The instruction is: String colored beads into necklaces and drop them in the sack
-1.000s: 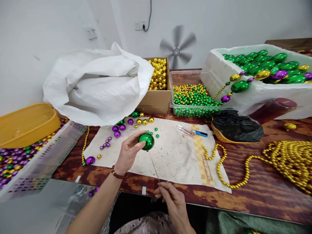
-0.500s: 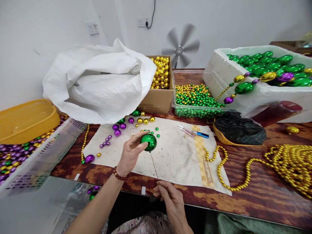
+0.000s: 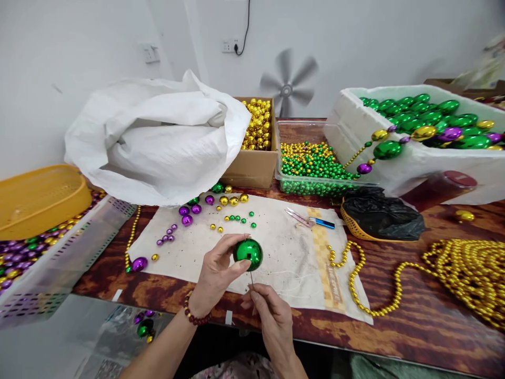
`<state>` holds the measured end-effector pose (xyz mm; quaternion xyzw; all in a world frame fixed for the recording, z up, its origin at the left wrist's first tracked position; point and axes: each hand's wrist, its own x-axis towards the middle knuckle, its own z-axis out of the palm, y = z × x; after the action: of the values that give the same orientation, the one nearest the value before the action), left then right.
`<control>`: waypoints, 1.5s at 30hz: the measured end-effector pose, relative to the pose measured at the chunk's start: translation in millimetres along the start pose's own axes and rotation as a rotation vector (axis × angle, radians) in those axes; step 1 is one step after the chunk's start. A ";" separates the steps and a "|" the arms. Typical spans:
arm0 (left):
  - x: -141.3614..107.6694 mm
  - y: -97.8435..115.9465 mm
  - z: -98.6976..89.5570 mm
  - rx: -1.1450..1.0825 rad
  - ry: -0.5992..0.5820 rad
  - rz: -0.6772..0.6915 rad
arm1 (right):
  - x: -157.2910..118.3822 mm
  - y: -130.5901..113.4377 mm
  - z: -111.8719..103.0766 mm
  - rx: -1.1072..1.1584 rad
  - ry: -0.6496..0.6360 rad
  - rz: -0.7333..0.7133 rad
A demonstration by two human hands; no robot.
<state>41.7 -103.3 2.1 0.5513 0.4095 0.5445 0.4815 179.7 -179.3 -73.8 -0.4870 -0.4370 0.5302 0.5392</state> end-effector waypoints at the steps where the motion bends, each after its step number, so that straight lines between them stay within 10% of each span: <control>1: -1.2 -0.1 1.1 0.003 -0.010 0.001 | 2.5 -3.3 0.8 0.001 -0.003 -0.008; 11: -12.2 -24.6 10.4 0.156 -0.227 -0.157 | 16.5 -7.8 -14.8 0.080 0.127 0.122; 18: 50.8 -59.0 -56.0 0.812 0.099 -0.049 | 16.0 4.4 -34.0 -0.008 0.186 0.160; 21: 65.0 -76.3 -80.4 1.131 0.055 0.021 | 15.4 12.6 -32.0 -0.027 0.134 0.156; 32: 64.4 -98.3 -77.7 1.403 -0.140 0.090 | 12.8 28.5 -33.0 -0.110 0.043 0.188; 38: 53.3 -90.7 -91.4 1.387 0.057 0.095 | 12.9 28.9 -33.5 -0.145 0.058 0.198; 45: 15.3 -63.2 -151.7 1.719 0.255 -0.125 | 13.7 27.9 -33.5 -0.148 0.041 0.191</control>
<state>-103.5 -62.8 -65.1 0.6348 0.7591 0.0768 -0.1221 209.5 -168.7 -106.8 -0.5756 -0.4157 0.5353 0.4575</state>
